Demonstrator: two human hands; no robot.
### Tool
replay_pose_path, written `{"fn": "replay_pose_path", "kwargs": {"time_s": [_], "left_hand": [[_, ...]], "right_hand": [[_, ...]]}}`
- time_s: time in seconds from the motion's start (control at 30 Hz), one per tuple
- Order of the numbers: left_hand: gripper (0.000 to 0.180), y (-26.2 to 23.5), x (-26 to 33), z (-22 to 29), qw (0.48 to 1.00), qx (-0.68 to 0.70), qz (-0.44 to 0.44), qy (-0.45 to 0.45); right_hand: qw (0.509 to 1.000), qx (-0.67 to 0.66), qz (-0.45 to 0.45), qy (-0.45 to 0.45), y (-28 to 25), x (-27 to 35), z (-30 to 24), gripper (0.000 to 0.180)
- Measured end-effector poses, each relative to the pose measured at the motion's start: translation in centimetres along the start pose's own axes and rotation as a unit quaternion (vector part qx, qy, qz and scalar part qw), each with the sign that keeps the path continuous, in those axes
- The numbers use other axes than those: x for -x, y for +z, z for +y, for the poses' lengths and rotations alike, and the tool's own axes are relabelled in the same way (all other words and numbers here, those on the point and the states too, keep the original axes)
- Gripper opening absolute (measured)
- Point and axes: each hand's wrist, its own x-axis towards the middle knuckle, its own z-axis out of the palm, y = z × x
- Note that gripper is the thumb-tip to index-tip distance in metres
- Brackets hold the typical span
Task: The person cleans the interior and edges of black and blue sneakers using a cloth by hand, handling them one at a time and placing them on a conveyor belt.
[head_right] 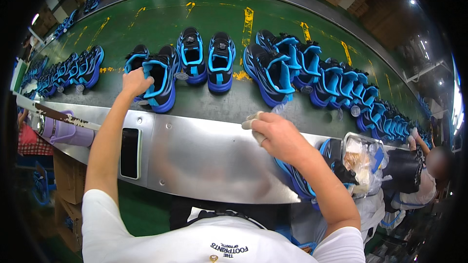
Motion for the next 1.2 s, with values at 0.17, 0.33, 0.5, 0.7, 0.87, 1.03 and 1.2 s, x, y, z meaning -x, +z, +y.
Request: {"fn": "replay_pose_path", "kwargs": {"time_s": [0.17, 0.33, 0.5, 0.7, 0.87, 1.03, 1.2], "left_hand": [[0.042, -4.0, 5.4, 1.7, 0.995, 0.1, -0.003, -0.03], [0.036, -5.9, 20.8, 11.0, 0.985, 0.163, -0.034, 0.046], [0.029, -2.1, 32.5, 15.7, 0.956, 0.238, -0.052, 0.165], [0.041, -4.8, 32.7, 10.9, 0.918, 0.359, 0.069, 0.151], [0.05, -2.1, 29.0, 12.1, 0.898, 0.329, 0.066, 0.284], [0.057, -1.1, 29.8, 11.3, 0.887, 0.346, 0.04, 0.304], [0.044, -0.2, 29.6, 11.8, 0.884, 0.272, 0.093, 0.369]], "right_hand": [[0.997, -0.079, -0.003, 0.011, 0.6, 2.1, -4.0, 0.032], [0.978, -0.185, 0.097, 0.012, 2.3, 3.9, -7.3, 0.072], [0.977, -0.211, 0.015, -0.004, 7.2, 6.5, -7.8, 0.072], [0.983, -0.179, 0.051, 0.009, 5.8, 9.1, -6.7, 0.071], [0.991, -0.085, 0.098, 0.019, 6.9, 9.0, -6.9, 0.063], [0.962, -0.227, 0.13, 0.074, 6.7, 9.2, -6.4, 0.055], [0.984, -0.125, 0.126, 0.008, 7.7, 9.5, -7.5, 0.053]]}}
